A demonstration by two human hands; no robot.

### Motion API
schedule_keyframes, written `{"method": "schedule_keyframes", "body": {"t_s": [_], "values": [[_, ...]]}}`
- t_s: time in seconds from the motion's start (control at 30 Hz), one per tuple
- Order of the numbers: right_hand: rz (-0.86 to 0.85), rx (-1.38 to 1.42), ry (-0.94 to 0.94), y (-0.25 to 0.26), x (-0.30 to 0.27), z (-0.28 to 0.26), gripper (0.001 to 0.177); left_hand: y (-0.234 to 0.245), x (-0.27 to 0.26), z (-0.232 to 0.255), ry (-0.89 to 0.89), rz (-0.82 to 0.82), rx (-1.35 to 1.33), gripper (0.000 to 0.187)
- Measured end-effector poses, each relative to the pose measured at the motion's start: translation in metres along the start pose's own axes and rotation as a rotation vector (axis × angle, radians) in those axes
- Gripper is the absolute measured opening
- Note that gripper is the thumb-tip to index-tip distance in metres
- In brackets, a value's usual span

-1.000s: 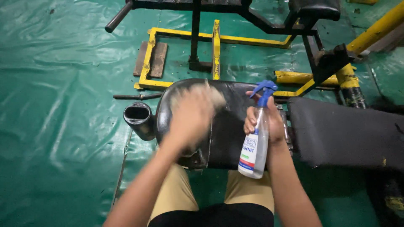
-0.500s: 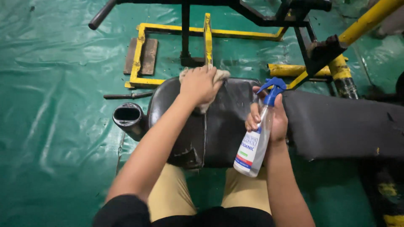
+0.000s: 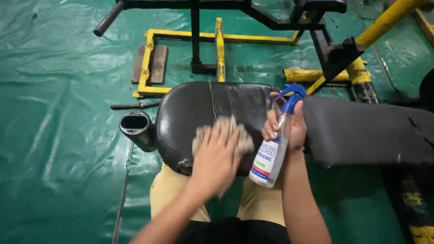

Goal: Spraying and wiping down weight benches and gym machinery with a cloth and cleaning solution.

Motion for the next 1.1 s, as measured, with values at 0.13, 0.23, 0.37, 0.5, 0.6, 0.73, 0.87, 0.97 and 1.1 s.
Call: {"method": "schedule_keyframes", "body": {"t_s": [0.13,0.23,0.37,0.5,0.6,0.73,0.87,0.97,1.1], "values": [[-0.01,-0.025,0.014,-0.002,-0.002,-0.002,0.074,-0.043,0.08,-0.013,0.019,0.055,0.03,0.062],[-0.01,-0.127,0.049,-0.016,-0.003,-0.003,0.074,-0.052,0.1,-0.005,0.066,0.057,-0.047,0.062],[0.059,-0.455,0.088,-0.069,0.003,0.008,0.074,-0.016,0.056,0.015,0.032,-0.118,-0.863,0.072],[0.038,-0.637,0.071,-0.095,0.016,0.031,0.074,0.005,0.017,0.006,0.032,-0.153,-1.337,0.092],[-0.207,-1.237,0.087,-0.056,0.049,0.051,0.07,0.019,0.012,-0.029,0.263,-0.148,-1.454,0.085],[-0.462,-2.142,-0.037,-0.078,0.072,0.087,0.075,0.017,0.016,-0.073,0.388,-0.196,-1.659,0.07],[-0.632,-2.224,-0.03,-0.06,0.036,0.095,0.08,0.018,0.022,-0.09,0.284,-0.21,-1.965,0.046],[-0.837,-2.123,0.087,-0.082,-0.016,0.06,0.081,0.017,0.022,-0.094,0.247,-0.24,-2.043,0.042],[-0.851,-2.083,0.055,-0.053,-0.023,0.014,0.086,0.016,0.021,-0.095,0.221,-0.309,-2.042,0.045]]}}
Point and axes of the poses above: each hand's wrist, its own x-axis towards the middle knuckle, its own y-axis out of the back of the hand, z = x × y, the point moved 1 cm from there along x, towards the middle knuckle, and after that the axes turned 14 degrees about y, right-handed, at the moved point
